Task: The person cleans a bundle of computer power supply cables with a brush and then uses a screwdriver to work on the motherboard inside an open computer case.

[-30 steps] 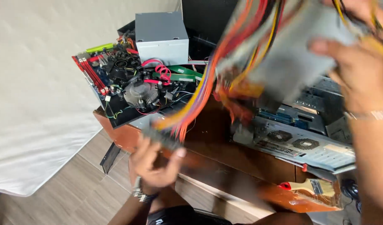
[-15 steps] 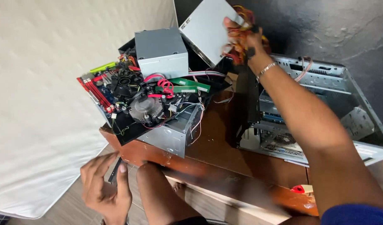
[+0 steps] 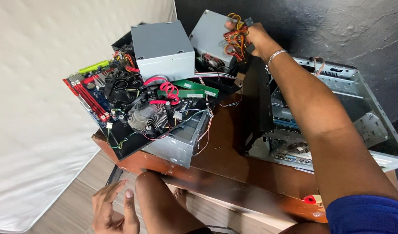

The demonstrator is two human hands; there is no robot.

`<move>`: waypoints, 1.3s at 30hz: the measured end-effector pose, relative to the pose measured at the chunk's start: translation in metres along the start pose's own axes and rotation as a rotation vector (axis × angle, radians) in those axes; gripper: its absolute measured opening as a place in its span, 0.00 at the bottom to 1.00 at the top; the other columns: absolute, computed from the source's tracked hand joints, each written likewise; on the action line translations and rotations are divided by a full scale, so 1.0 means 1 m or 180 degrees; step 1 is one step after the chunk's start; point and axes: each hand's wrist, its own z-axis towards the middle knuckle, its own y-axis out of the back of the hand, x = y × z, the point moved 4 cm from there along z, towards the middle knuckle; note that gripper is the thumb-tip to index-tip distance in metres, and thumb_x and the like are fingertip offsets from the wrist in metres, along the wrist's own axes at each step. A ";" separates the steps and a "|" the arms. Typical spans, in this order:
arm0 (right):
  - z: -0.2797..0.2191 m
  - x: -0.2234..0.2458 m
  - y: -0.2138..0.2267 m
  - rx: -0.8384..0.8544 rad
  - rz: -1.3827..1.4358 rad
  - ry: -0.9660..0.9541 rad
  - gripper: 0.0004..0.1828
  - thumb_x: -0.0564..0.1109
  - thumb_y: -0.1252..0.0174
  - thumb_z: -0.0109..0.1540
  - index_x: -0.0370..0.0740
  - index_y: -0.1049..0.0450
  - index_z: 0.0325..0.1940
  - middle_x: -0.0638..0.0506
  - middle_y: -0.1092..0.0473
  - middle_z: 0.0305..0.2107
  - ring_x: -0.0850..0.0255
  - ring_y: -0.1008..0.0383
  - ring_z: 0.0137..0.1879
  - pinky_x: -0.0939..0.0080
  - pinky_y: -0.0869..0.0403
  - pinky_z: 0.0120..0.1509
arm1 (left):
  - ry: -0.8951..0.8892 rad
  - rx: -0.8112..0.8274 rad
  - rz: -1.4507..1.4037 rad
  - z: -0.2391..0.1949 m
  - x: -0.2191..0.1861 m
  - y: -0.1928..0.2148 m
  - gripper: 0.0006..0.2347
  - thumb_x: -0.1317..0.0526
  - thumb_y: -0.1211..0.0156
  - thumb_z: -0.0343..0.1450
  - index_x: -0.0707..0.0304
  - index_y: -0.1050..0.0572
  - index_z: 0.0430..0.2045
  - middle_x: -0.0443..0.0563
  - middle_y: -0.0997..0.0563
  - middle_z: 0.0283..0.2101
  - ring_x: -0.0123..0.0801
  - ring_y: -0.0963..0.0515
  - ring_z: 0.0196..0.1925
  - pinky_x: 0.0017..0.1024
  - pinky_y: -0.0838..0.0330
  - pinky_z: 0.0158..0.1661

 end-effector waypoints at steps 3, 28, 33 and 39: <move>0.024 -0.016 -0.004 0.0094 0.0046 0.0082 0.38 0.75 0.18 0.50 0.60 0.40 0.26 0.62 0.43 0.27 0.68 0.41 0.40 0.48 0.34 0.62 | 0.0100 0.0026 0.0032 -0.002 0.008 -0.005 0.07 0.65 0.35 0.81 0.71 0.15 0.47 0.57 0.12 0.48 0.44 0.17 0.52 0.36 0.27 0.60; 0.035 -0.042 0.050 0.1144 0.0744 0.0239 0.13 0.51 0.55 0.75 0.47 0.28 0.43 0.53 0.23 0.34 0.63 0.17 0.42 0.59 0.14 0.57 | 0.0305 0.0474 -0.0466 -0.010 0.022 -0.035 0.07 0.70 0.41 0.82 0.70 0.17 0.51 0.60 0.12 0.52 0.41 0.15 0.54 0.33 0.22 0.60; 0.006 -0.033 0.055 0.0740 0.0602 0.0123 0.41 0.71 0.67 0.75 0.38 0.20 0.63 0.46 0.15 0.35 0.58 0.08 0.47 0.53 0.09 0.65 | 0.0362 0.0517 -0.0375 -0.015 0.020 -0.040 0.07 0.67 0.41 0.84 0.67 0.16 0.51 0.56 0.11 0.52 0.38 0.14 0.54 0.31 0.22 0.59; 0.042 -0.060 0.054 0.0408 -0.0003 -0.0442 0.49 0.83 0.75 0.67 0.43 0.25 0.53 0.28 0.20 0.53 0.37 0.13 0.59 0.40 0.10 0.59 | 0.0490 0.0486 -0.0548 -0.031 0.029 -0.050 0.07 0.66 0.41 0.83 0.71 0.17 0.48 0.59 0.12 0.49 0.41 0.12 0.53 0.38 0.16 0.63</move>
